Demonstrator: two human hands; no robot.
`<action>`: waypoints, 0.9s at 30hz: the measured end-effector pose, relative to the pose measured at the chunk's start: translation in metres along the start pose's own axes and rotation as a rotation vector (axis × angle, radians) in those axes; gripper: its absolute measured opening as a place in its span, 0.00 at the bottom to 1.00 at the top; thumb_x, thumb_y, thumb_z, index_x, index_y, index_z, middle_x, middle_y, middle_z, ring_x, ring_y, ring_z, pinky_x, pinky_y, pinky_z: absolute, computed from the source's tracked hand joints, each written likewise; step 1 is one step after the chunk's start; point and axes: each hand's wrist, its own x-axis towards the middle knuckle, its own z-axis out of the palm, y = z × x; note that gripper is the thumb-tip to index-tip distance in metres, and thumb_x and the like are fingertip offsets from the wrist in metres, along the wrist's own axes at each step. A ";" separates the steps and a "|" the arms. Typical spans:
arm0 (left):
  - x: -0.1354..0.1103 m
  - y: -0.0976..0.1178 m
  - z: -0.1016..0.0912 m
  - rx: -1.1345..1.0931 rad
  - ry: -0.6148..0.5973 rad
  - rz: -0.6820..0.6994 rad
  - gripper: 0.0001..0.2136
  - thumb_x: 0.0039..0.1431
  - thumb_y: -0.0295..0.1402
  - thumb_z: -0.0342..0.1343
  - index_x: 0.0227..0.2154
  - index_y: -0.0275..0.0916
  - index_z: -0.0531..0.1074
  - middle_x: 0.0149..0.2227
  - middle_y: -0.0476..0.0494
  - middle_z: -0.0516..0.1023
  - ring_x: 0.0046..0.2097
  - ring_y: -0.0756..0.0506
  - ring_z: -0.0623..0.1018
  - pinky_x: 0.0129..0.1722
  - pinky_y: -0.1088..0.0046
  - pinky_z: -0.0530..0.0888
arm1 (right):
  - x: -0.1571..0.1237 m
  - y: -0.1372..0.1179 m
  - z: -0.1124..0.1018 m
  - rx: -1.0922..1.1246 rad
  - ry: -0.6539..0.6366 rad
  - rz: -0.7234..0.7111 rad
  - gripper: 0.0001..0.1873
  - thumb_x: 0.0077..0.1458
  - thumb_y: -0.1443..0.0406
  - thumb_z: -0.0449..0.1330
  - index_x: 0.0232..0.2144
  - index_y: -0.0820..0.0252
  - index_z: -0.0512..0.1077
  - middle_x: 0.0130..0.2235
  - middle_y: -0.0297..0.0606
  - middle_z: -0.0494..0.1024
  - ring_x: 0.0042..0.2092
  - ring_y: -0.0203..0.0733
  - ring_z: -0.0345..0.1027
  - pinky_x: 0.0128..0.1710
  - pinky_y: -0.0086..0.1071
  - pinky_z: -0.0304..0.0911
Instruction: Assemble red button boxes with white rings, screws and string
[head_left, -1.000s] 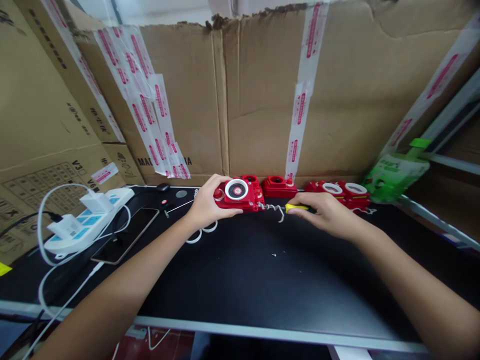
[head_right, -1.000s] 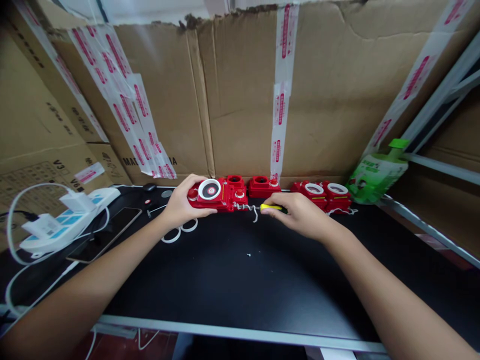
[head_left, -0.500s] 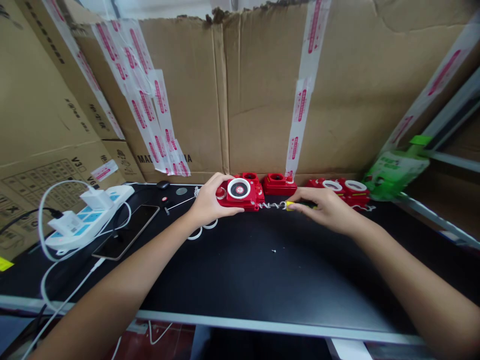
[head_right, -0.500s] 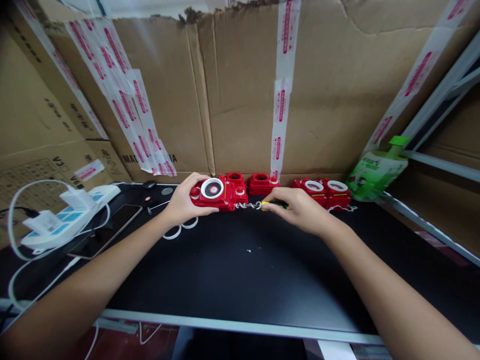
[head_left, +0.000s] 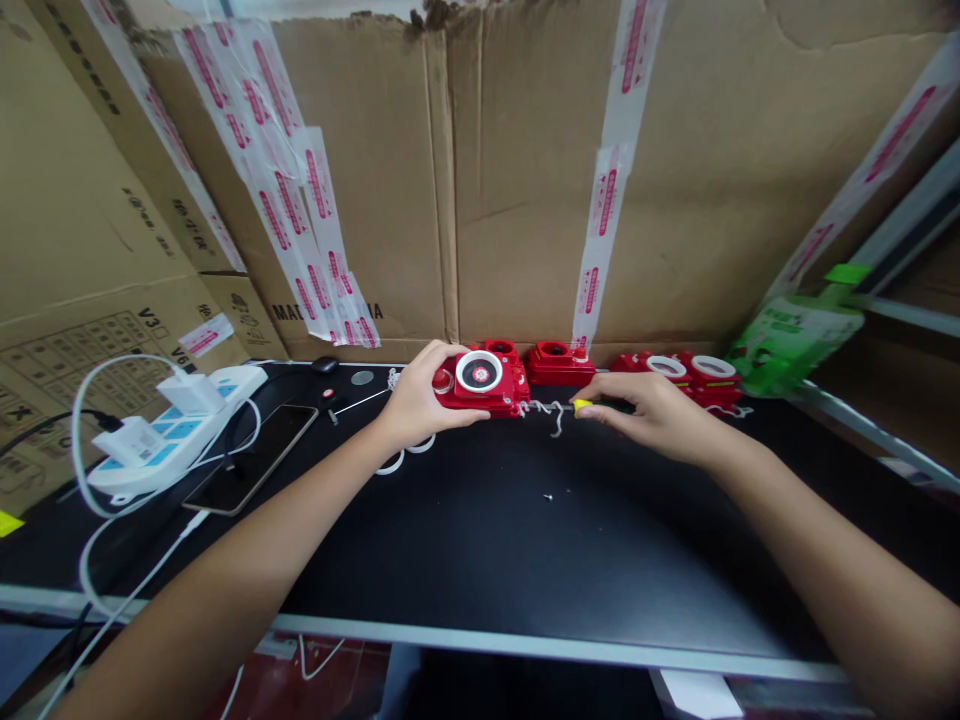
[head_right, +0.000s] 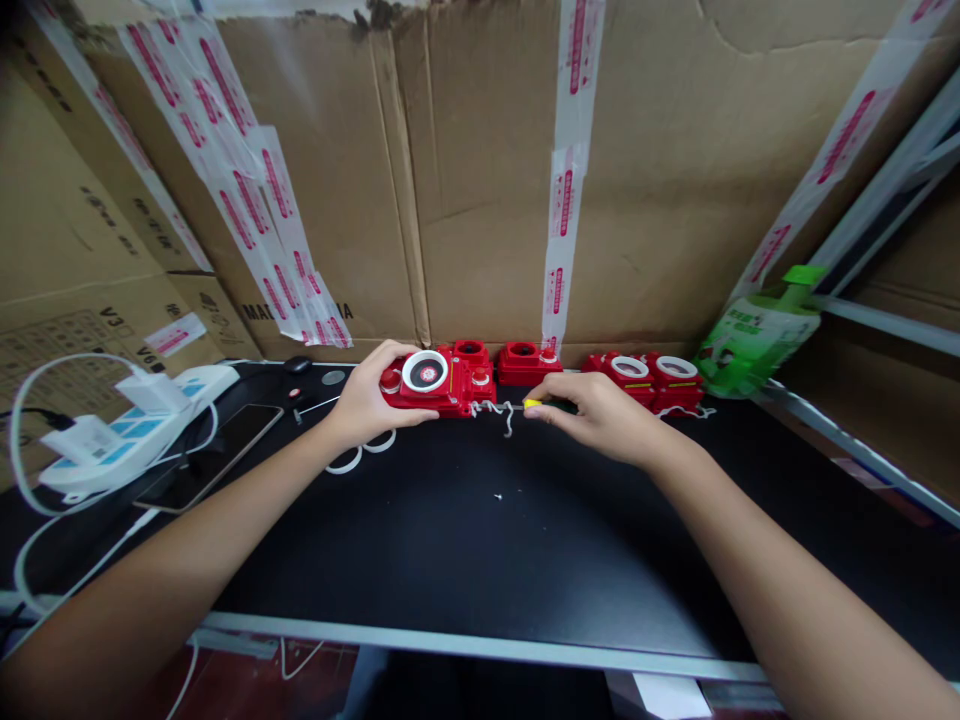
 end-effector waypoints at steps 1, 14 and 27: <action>0.000 0.000 0.000 0.000 -0.004 0.000 0.33 0.44 0.44 0.80 0.52 0.43 0.73 0.48 0.43 0.78 0.47 0.39 0.81 0.50 0.56 0.79 | 0.000 0.001 0.001 -0.004 0.006 -0.007 0.16 0.67 0.50 0.65 0.44 0.55 0.81 0.42 0.40 0.86 0.42 0.47 0.81 0.44 0.40 0.73; 0.001 0.001 -0.002 -0.022 0.006 -0.014 0.32 0.45 0.44 0.79 0.52 0.44 0.72 0.48 0.43 0.78 0.48 0.39 0.80 0.50 0.57 0.79 | 0.000 0.001 0.002 0.031 -0.074 0.043 0.18 0.71 0.49 0.60 0.40 0.55 0.80 0.36 0.38 0.84 0.34 0.43 0.78 0.38 0.38 0.71; 0.002 0.005 -0.006 -0.015 0.004 -0.017 0.32 0.46 0.44 0.79 0.52 0.45 0.72 0.48 0.43 0.78 0.49 0.39 0.80 0.50 0.55 0.79 | 0.001 -0.004 0.001 -0.015 -0.015 -0.046 0.14 0.71 0.53 0.61 0.44 0.55 0.80 0.44 0.42 0.86 0.44 0.48 0.80 0.47 0.42 0.72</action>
